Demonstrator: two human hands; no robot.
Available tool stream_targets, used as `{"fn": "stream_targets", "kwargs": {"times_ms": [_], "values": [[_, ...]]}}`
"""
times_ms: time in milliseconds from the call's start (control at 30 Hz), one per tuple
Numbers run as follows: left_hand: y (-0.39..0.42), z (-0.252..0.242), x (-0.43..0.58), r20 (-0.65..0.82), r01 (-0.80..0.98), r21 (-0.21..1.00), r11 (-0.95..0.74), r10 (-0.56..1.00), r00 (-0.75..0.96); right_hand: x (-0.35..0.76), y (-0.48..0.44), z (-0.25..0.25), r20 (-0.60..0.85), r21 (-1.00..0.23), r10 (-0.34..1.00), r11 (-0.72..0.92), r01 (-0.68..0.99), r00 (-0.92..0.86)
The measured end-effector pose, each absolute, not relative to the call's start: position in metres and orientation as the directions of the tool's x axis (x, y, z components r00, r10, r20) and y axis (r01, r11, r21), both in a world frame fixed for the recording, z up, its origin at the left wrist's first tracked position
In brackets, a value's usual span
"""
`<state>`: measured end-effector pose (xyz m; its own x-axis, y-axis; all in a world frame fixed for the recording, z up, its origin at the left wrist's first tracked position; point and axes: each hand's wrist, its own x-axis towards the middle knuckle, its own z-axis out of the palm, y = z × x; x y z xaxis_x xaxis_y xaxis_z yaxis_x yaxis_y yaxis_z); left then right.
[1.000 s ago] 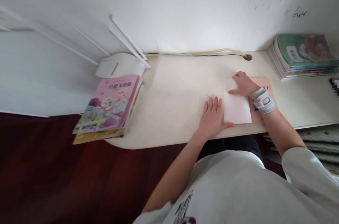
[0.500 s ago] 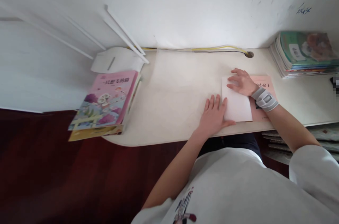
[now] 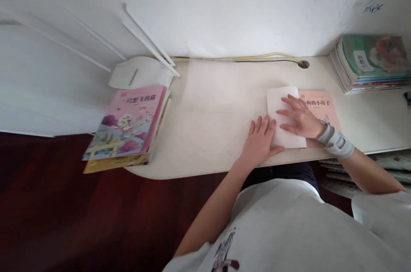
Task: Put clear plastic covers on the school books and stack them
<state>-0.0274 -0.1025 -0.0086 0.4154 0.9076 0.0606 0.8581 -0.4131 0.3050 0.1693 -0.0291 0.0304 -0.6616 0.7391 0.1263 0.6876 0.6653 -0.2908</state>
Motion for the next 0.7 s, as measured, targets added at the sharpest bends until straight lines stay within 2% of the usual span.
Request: {"fn": "stream_targets", "kwargs": {"times_ms": [100, 200, 333, 400, 467, 533, 600, 633, 700], "values": [[-0.102, -0.009, -0.029, 0.062, 0.843, 0.340, -0.418, 0.904, 0.423, 0.185, -0.052, 0.028, 0.083, -0.291, 0.666, 0.728, 0.621, -0.741], [-0.103, -0.008, -0.031, 0.062, 0.821, 0.382, -0.424, 0.898, 0.435, 0.189, -0.064, 0.022, 0.091, -0.262, 0.649, 0.747, 0.610, -0.755], [-0.108, -0.004, -0.037, 0.083, 0.748, 0.532, -0.396, 0.904, 0.420, 0.180, -0.067, 0.017, 0.096, -0.253, 0.670, 0.732, 0.633, -0.736], [-0.107, 0.000, -0.045, 0.111, 0.695, 0.646, -0.316, 0.940, 0.324, 0.177, -0.066, 0.016, 0.111, -0.287, 0.686, 0.715, 0.638, -0.719], [-0.100, 0.003, -0.054, 0.097, 0.619, 0.767, -0.168, 0.984, 0.147, 0.176, -0.064, 0.015, 0.132, -0.321, 0.715, 0.686, 0.653, -0.687], [-0.087, 0.009, -0.064, 0.003, 0.465, 0.885, 0.007, 1.000, -0.022, 0.177, -0.063, 0.012, 0.143, -0.330, 0.734, 0.668, 0.667, -0.664], [-0.070, 0.016, -0.073, -0.152, 0.197, 0.966, 0.169, 0.984, -0.096, 0.176, -0.063, 0.009, 0.149, -0.318, 0.731, 0.673, 0.668, -0.666], [-0.062, 0.019, -0.077, -0.234, 0.042, 0.970, 0.239, 0.968, -0.096, 0.176, -0.063, 0.007, 0.156, -0.310, 0.727, 0.679, 0.666, -0.669], [-0.047, 0.025, -0.082, -0.375, -0.234, 0.906, 0.352, 0.925, -0.064, 0.175, -0.064, 0.005, 0.172, -0.295, 0.720, 0.689, 0.662, -0.672]]}}
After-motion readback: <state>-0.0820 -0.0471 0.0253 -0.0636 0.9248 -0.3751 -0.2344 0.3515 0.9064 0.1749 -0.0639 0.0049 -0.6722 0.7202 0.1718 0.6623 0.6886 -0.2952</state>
